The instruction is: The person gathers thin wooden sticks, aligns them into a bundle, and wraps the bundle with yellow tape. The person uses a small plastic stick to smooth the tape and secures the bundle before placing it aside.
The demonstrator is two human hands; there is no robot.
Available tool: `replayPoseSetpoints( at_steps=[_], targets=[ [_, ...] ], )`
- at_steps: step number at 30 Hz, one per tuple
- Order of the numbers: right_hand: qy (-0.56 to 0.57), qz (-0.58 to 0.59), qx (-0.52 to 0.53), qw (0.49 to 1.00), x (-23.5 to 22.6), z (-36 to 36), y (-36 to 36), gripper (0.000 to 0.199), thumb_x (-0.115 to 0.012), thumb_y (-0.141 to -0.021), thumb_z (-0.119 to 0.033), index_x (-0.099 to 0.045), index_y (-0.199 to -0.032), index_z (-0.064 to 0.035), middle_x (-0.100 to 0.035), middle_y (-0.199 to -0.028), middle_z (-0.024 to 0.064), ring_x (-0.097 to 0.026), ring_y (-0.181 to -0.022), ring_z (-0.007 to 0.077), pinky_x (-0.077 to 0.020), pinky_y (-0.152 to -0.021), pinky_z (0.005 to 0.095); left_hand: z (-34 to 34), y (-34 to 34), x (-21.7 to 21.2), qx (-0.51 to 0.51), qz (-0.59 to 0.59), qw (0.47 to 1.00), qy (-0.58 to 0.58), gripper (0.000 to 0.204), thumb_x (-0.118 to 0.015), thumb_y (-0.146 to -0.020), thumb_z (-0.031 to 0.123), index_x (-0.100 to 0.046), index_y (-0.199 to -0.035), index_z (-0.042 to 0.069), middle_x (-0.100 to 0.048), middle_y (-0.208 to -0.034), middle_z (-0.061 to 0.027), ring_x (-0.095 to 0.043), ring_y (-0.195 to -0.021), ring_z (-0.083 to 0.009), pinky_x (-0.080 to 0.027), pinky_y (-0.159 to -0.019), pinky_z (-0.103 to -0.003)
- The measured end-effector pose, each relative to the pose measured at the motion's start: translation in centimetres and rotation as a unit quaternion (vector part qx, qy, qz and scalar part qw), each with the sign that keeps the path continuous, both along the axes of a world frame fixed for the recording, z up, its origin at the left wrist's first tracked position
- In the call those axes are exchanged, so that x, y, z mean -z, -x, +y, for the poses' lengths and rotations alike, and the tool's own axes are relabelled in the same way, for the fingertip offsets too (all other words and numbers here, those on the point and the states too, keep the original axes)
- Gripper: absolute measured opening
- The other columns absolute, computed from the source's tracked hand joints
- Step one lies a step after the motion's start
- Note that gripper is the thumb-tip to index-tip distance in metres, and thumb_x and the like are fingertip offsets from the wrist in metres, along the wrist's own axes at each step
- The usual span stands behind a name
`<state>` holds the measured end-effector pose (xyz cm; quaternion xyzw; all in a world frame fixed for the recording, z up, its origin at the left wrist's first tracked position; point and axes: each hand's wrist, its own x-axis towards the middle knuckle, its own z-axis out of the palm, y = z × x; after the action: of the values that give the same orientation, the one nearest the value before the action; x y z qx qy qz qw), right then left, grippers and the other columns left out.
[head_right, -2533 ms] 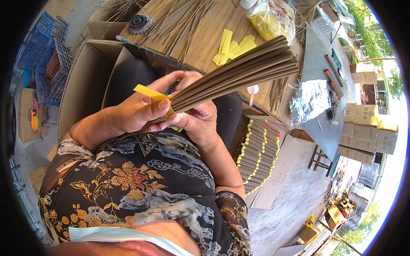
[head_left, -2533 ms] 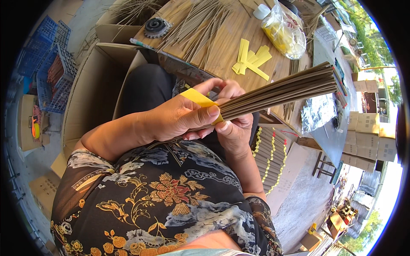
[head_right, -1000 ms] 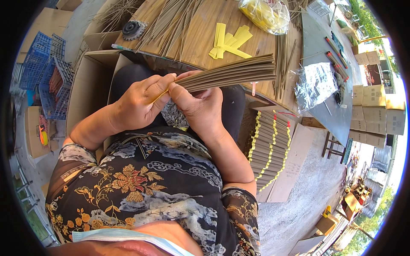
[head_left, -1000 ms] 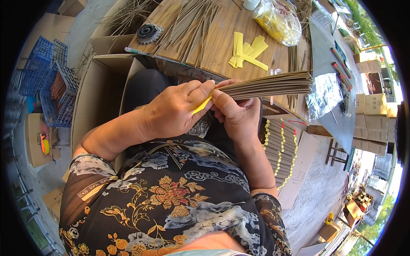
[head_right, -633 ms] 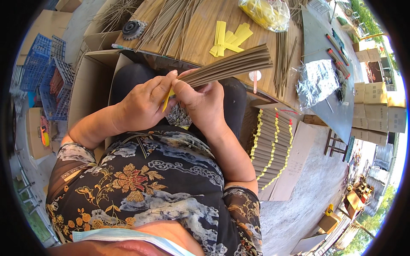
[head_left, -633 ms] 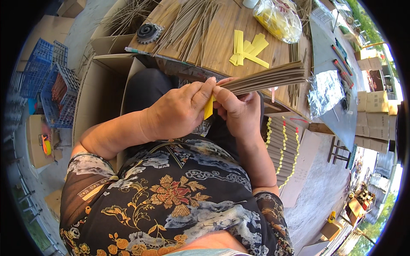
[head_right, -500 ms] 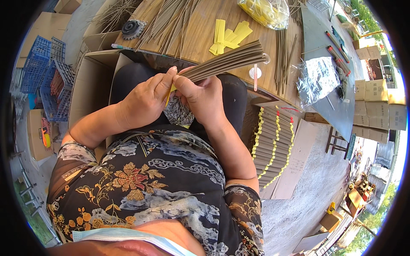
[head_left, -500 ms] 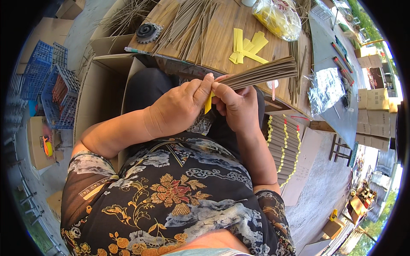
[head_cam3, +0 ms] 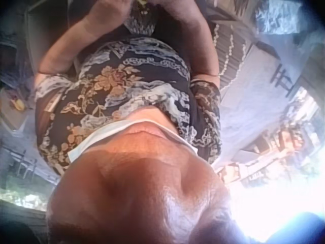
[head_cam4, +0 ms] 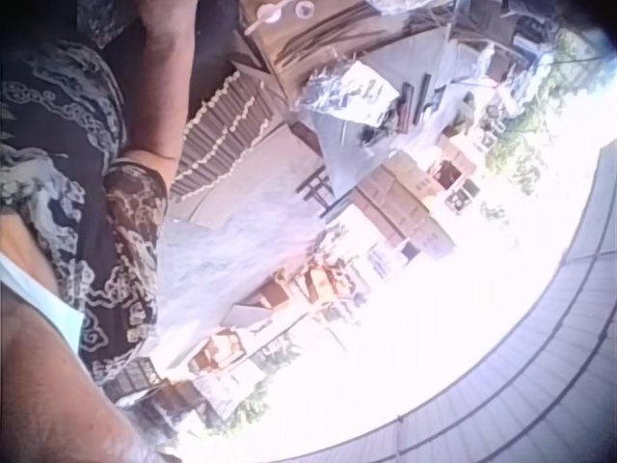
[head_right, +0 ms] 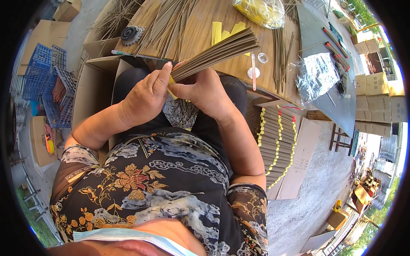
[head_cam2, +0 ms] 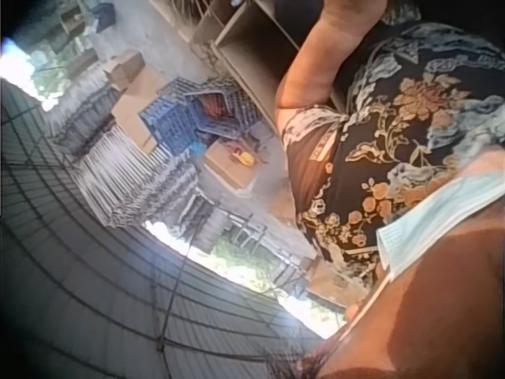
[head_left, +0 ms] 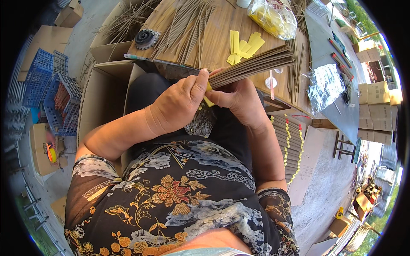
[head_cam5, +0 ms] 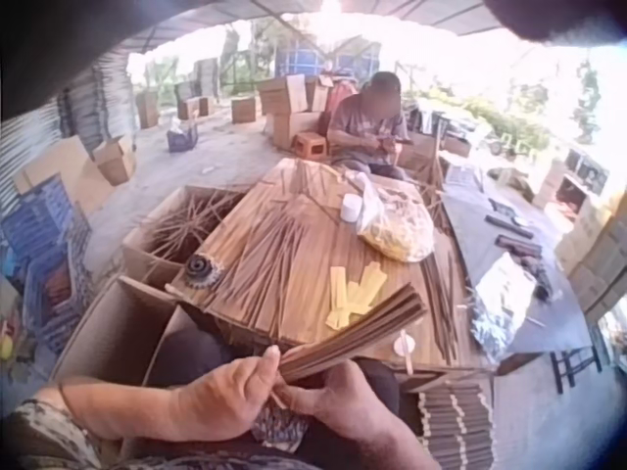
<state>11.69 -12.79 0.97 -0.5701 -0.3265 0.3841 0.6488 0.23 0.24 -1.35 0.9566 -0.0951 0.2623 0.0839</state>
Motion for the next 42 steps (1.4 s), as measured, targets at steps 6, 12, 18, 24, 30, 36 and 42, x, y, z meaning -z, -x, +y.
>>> replayPoseSetpoints(
  at_steps=[6, 12, 18, 24, 30, 36, 42],
  targets=[
    [-0.007, -0.034, -0.023, 0.999, -0.2, -0.1, -0.5, 0.034, -0.073, -0.069, -0.008, -0.054, -0.096, 0.0023, -0.056, -0.080, 0.0012, -0.051, -0.073, 0.0069, -0.0428, -0.065, 0.0212, -0.1, 0.0, -0.3, 0.000, 0.002, 1.000, 0.029, 0.053, -0.052, -0.072, -0.003, -0.032, -0.120, -0.016, -0.049, -0.087, -0.0191, -0.055, -0.071, -0.0275, -0.050, -0.061, -0.032],
    [0.050, -0.063, -0.042, 0.996, -0.8, -0.2, -0.6, 0.030, -0.069, -0.074, -0.007, -0.054, -0.098, 0.0022, -0.057, -0.080, 0.0005, -0.050, -0.069, 0.0055, -0.0423, -0.061, 0.0197, -0.2, 0.1, -0.7, 0.010, 0.034, 0.991, 0.131, 0.053, -0.055, -0.072, -0.002, -0.033, -0.119, -0.014, -0.051, -0.087, -0.0206, -0.056, -0.074, -0.0322, -0.049, -0.064, -0.034],
    [0.045, -0.072, -0.068, 0.994, -0.1, -0.3, -0.9, 0.028, -0.065, -0.076, -0.001, -0.053, -0.101, 0.0021, -0.059, -0.084, 0.0016, -0.053, -0.075, 0.0058, -0.0447, -0.065, 0.0205, -0.2, 0.2, -1.6, 0.038, 0.035, 0.974, 0.222, 0.053, -0.058, -0.072, -0.004, -0.036, -0.120, -0.011, -0.053, -0.091, -0.0208, -0.056, -0.079, -0.0346, -0.048, -0.068, -0.036],
    [-0.024, 0.009, -0.074, 0.997, -1.0, 0.0, -0.6, 0.022, -0.065, -0.074, 0.001, -0.057, -0.094, 0.0051, -0.062, -0.082, 0.0056, -0.059, -0.075, 0.0102, -0.0487, -0.067, 0.0241, 0.1, 0.6, -2.0, 0.065, 0.097, 0.928, 0.353, 0.047, -0.056, -0.080, -0.003, -0.038, -0.123, -0.006, -0.055, -0.101, -0.0120, -0.055, -0.086, -0.0149, -0.045, -0.075, -0.025],
    [-0.005, -0.084, -0.087, 0.993, -0.6, -0.3, -0.8, 0.022, -0.066, -0.073, -0.001, -0.058, -0.094, 0.0041, -0.063, -0.077, 0.0060, -0.059, -0.073, 0.0105, -0.0490, -0.065, 0.0241, 0.3, 0.9, -3.2, 0.113, 0.140, 0.877, 0.445, 0.044, -0.057, -0.079, 0.000, -0.041, -0.119, -0.007, -0.056, -0.093, -0.0136, -0.056, -0.081, -0.0180, -0.045, -0.072, -0.026],
    [-0.030, -0.041, -0.109, 0.993, -2.2, -0.3, -0.3, 0.019, -0.070, -0.071, -0.009, -0.061, -0.086, -0.0015, -0.064, -0.074, 0.0051, -0.060, -0.064, 0.0112, -0.0477, -0.060, 0.0249, 0.4, 1.6, -3.7, 0.147, 0.219, 0.737, 0.623, 0.038, -0.044, -0.092, 0.022, -0.041, -0.120, -0.004, -0.051, -0.081, -0.0032, -0.048, -0.067, -0.0068, -0.040, -0.058, -0.018],
    [0.069, -0.335, -0.068, 0.937, -3.1, -0.6, -1.0, 0.033, -0.074, -0.065, -0.032, -0.062, -0.083, -0.0071, -0.057, -0.059, 0.0044, -0.054, -0.051, 0.0178, -0.0427, -0.049, 0.0274, 0.5, 1.5, -3.9, 0.153, 0.277, 0.616, 0.721, 0.031, -0.041, -0.093, 0.029, -0.049, -0.101, 0.000, -0.048, -0.072, -0.0007, -0.044, -0.056, -0.0038, -0.038, -0.047, -0.016]
  ],
)
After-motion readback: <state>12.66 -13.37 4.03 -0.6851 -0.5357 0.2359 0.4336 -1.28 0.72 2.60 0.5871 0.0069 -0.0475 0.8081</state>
